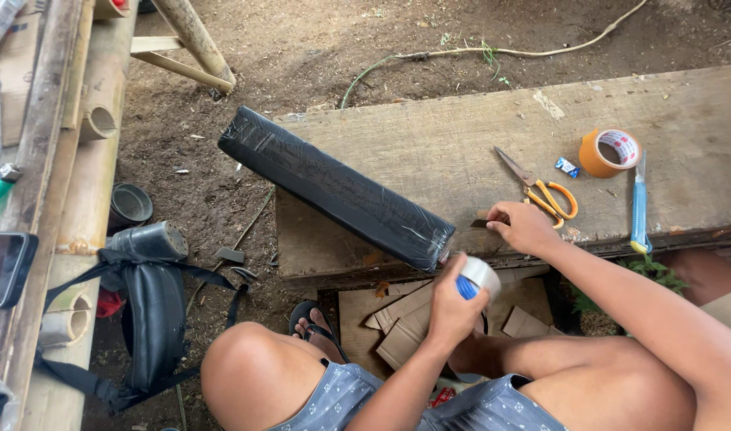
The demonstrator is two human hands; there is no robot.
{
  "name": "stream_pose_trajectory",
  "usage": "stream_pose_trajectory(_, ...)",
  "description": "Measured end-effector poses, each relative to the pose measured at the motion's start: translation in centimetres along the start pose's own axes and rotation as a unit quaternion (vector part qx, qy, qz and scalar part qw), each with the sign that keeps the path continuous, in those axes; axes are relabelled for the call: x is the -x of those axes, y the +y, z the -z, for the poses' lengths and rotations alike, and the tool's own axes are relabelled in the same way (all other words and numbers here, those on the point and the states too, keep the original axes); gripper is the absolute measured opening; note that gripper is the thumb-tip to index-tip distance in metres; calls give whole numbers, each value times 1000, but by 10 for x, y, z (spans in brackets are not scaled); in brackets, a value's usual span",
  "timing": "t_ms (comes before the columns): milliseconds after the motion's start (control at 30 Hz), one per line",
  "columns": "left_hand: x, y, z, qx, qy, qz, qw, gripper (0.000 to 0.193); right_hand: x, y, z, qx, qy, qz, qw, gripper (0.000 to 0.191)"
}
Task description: The person wraps a rectangular object in black plastic and secures it with clear packing tape. They repeatedly rotate the object, apply tape along its length, and smooth the tape to ensure it adheres.
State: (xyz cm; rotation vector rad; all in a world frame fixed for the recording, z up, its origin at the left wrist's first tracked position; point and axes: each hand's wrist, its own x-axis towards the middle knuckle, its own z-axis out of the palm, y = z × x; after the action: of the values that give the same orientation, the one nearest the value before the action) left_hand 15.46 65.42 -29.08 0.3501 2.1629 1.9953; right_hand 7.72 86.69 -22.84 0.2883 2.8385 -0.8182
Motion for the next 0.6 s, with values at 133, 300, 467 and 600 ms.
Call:
stream_pose_trajectory(133, 13, -44, -11, -28, -154, 131, 979, 75, 0, 2, 8, 151, 224, 225, 936, 32)
stream_pose_trajectory(300, 12, -63, -14, -150, -230, 95, 957, 75, -14, -9, 10, -290, -285, 149, 901, 22)
stream_pose_trajectory(467, 15, -7, 21, -263, -291, 101, 914, 62, -14, -23, -40, -282, -323, 68, 901, 30)
stream_pose_trajectory(600, 40, 68, 77, -342, -362, 35, 866, 46, -9, -36, -33, -155, -270, -40, 949, 20)
